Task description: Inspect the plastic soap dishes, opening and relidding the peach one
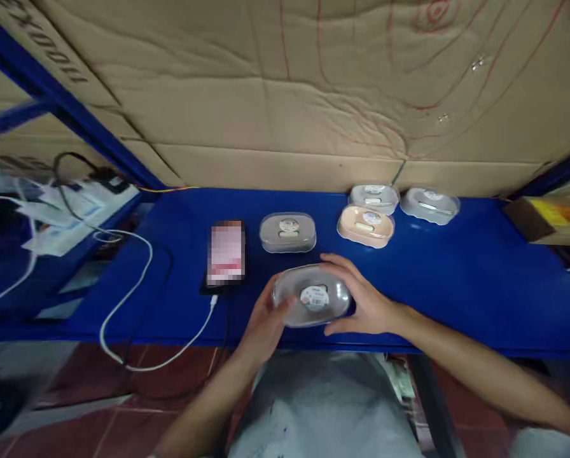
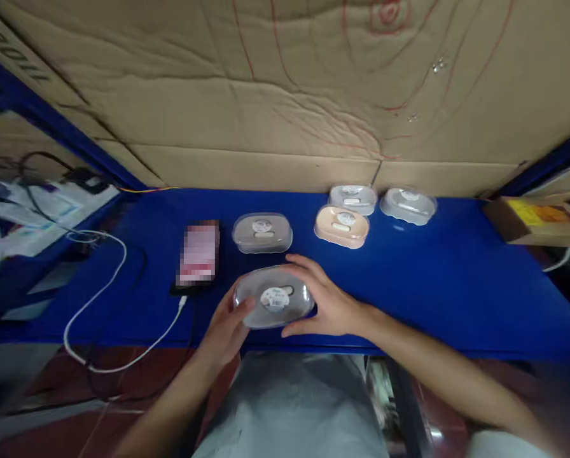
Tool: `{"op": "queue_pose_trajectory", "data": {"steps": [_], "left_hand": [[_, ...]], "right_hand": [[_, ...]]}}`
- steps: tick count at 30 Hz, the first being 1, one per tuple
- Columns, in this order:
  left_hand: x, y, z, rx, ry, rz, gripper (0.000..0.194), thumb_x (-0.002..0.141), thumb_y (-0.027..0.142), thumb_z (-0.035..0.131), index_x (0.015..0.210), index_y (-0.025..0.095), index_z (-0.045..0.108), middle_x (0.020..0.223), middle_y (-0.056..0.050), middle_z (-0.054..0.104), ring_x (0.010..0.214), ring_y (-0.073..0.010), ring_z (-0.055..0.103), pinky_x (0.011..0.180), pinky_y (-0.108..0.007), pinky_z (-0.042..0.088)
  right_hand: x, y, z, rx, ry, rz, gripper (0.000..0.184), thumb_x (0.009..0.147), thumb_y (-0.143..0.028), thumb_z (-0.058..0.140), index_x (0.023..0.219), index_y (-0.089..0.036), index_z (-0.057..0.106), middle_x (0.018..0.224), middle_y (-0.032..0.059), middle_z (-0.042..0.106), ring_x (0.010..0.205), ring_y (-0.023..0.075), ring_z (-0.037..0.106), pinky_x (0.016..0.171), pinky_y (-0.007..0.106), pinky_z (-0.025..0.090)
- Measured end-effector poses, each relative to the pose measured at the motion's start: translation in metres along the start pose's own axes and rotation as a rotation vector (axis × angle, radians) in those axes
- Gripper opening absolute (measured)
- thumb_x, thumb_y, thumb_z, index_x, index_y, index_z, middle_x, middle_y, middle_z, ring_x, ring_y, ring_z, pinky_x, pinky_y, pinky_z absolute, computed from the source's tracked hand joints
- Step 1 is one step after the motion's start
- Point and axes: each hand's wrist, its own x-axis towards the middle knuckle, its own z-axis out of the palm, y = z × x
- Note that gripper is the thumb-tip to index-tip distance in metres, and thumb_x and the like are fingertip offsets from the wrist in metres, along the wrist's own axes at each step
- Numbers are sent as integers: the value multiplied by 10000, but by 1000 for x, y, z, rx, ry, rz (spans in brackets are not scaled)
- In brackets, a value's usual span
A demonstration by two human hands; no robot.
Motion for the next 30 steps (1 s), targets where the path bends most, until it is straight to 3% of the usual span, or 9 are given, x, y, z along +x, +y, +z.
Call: {"op": "queue_pose_trajectory", "data": {"steps": [4, 8, 15, 21, 26, 30], "left_hand": [[-5, 0, 0, -31, 1, 93, 640, 656, 344, 1002, 1209, 247, 697, 1098, -17, 764, 989, -176, 716, 908, -270, 568], [-6, -1, -1, -4, -25, 113, 655, 666, 350, 996, 1222, 262, 661, 1096, -7, 745, 980, -168, 702, 899, -265, 557], [-1, -6, -6, 217, -64, 129, 750, 661, 285, 990, 1288, 291, 579, 1164, 0, 715, 1019, -185, 692, 875, -269, 557], [1, -13, -12, 209, -31, 165, 751, 664, 276, 986, 1297, 279, 584, 1192, -7, 718, 1060, -193, 691, 919, -284, 551], [0, -15, -12, 214, -52, 197, 742, 666, 318, 987, 1292, 277, 590, 1167, -9, 723, 1046, -208, 690, 900, -292, 552], [-1, -10, -8, 146, -51, 162, 655, 767, 486, 915, 1295, 270, 593, 1154, -27, 721, 1038, -214, 689, 912, -309, 540]], "right_hand": [[2, 5, 2, 279, 72, 247, 880, 980, -510, 740, 1680, -319, 242, 1667, 159, 416, 1509, 338, 476, 1234, 538, 430], [3, 8, 3, 503, 48, 355, 845, 946, -538, 772, 1640, -321, 340, 1544, 115, 571, 1327, 287, 640, 1113, 434, 554], [-1, 10, 1, 377, 56, 300, 885, 946, -465, 790, 1676, -306, 315, 1625, 131, 509, 1438, 320, 569, 1206, 485, 472], [3, 4, -2, 488, 4, 350, 1082, 852, -450, 893, 1704, -317, 239, 1658, 134, 479, 1474, 306, 545, 1224, 478, 463], [4, 6, -1, 582, -9, 382, 1016, 895, -473, 850, 1703, -318, 253, 1661, 114, 488, 1481, 285, 539, 1230, 466, 458], [2, 6, 0, 577, 37, 391, 918, 951, -505, 781, 1697, -318, 281, 1661, 107, 492, 1458, 283, 563, 1211, 456, 478]]}}
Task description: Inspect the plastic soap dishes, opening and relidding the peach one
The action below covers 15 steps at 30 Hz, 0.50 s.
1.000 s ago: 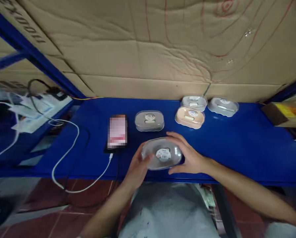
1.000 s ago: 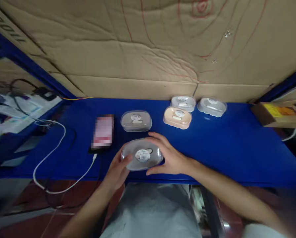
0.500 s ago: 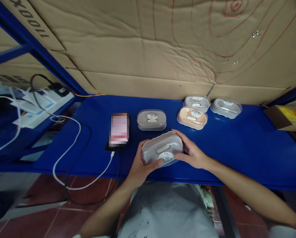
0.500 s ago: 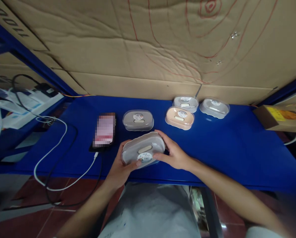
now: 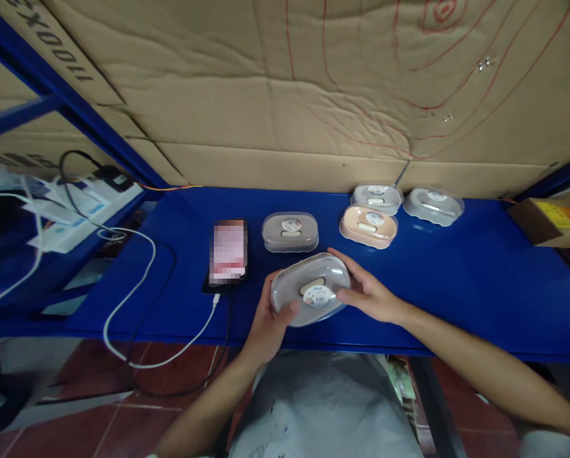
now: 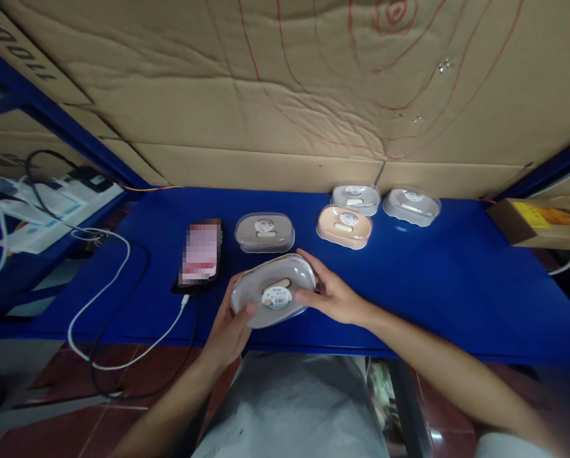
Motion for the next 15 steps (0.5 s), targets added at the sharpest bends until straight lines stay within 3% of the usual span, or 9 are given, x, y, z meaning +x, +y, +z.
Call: {"op": "queue_pose_trajectory", "data": {"steps": [3, 8, 11, 15], "left_hand": [[-1, 3, 1, -45, -54, -56, 528, 825, 524, 864, 1202, 254, 613, 1057, -11, 705, 943, -188, 682, 848, -292, 531], [-4, 0, 3, 172, -241, -13, 499, 704, 275, 978, 1003, 233, 581, 918, 44, 638, 836, -131, 620, 783, -237, 481], [-7, -2, 6, 256, -251, 7, 500, 818, 285, 899, 1189, 260, 564, 1152, -18, 670, 1078, -188, 656, 954, -306, 500], [-10, -5, 6, 283, -256, 95, 704, 848, 302, 872, 1410, 302, 448, 1421, -84, 579, 1334, -266, 580, 1137, -424, 449]], "right_hand": [[-3, -6, 1, -103, 94, -80, 895, 930, -483, 812, 1675, -333, 340, 1656, 102, 491, 1462, 301, 552, 1220, 467, 466], [-9, -20, 0, -195, 275, -267, 928, 878, -543, 846, 1655, -361, 372, 1503, 113, 585, 1319, 307, 636, 1112, 469, 553], [-11, -25, 0, -358, 246, -310, 885, 861, -523, 868, 1622, -370, 444, 1494, 107, 579, 1347, 322, 605, 1146, 481, 520], [-14, -28, 1, -589, 177, -399, 894, 901, -530, 824, 1659, -348, 388, 1495, 128, 568, 1365, 347, 587, 1135, 490, 533]]}}
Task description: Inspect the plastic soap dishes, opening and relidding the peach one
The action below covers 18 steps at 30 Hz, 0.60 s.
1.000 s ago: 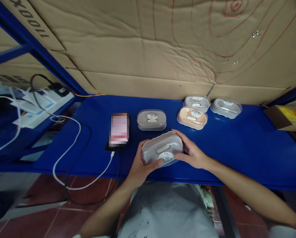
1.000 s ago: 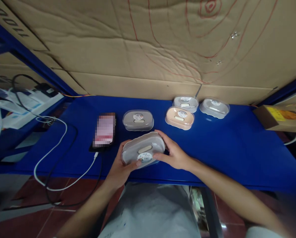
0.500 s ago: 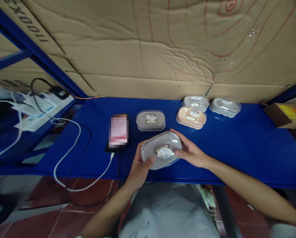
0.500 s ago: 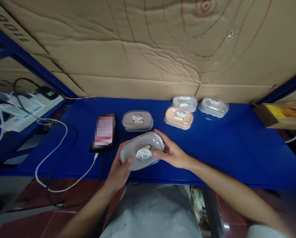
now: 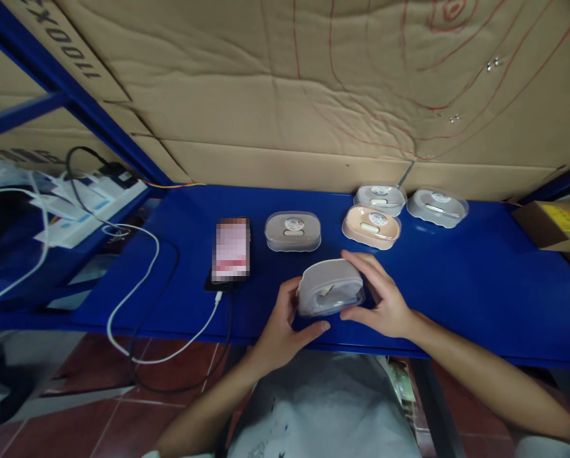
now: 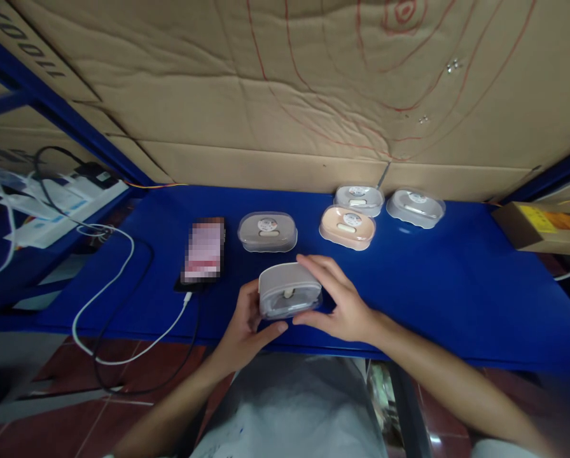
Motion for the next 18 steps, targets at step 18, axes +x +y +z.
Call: {"op": "queue_pose_trajectory", "data": {"steps": [18], "left_hand": [[-10, 2, 6, 122, 32, 52, 744, 805, 388, 889, 1419, 277, 484, 1344, -97, 631, 1189, -300, 651, 1029, -435, 532]], "right_hand": [[-12, 2, 17, -88, -44, -109, 629, 1081, -608, 441, 1663, -386, 352, 1673, 115, 378, 1542, 363, 424, 1218, 552, 464]]}}
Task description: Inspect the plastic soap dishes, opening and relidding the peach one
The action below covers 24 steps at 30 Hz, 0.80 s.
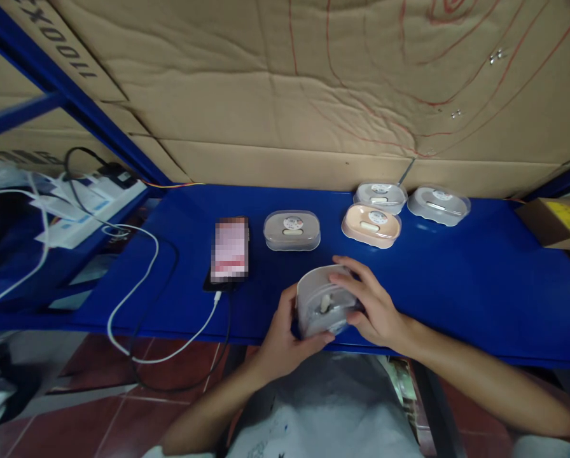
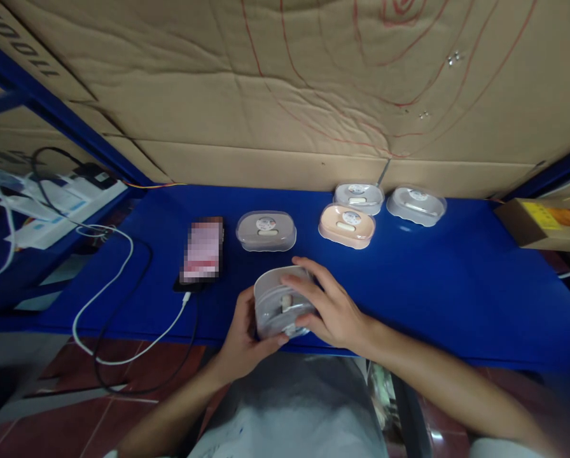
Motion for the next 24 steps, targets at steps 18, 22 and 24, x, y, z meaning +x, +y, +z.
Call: {"op": "queue_pose_trajectory", "data": {"steps": [18, 22, 24], "left_hand": [[19, 12, -5, -248, -11, -222, 677, 935, 605, 708, 1492, 260, 539, 1479, -106, 637, 1381, -325, 585, 1175, -436, 446], [22, 13, -3, -264, 10, -269, 673, 923, 631, 712, 1463, 257, 569, 1450, -104, 673, 1354, -323, 620, 1145, -428, 482], [21, 14, 0, -256, 53, -261, 699, 912, 654, 713, 1465, 257, 555, 1464, -106, 668, 1380, -327, 607, 1158, -430, 477]], "right_hand": [[15, 6, 9, 17, 20, 400, 422, 1144, -482, 370, 1436, -256, 573, 1388, 117, 706, 1290, 293, 686, 1082, 482, 567], [20, 4, 6, -115, 27, 432, 434, 1138, -499, 369, 1418, -262, 601, 1378, 106, 723, 1238, 312, 716, 1027, 484, 597], [20, 2, 3, -242, 31, 418, 472, 1114, -543, 409, 1432, -248, 595, 1375, 133, 711, 1149, 340, 743, 934, 495, 632]]}}
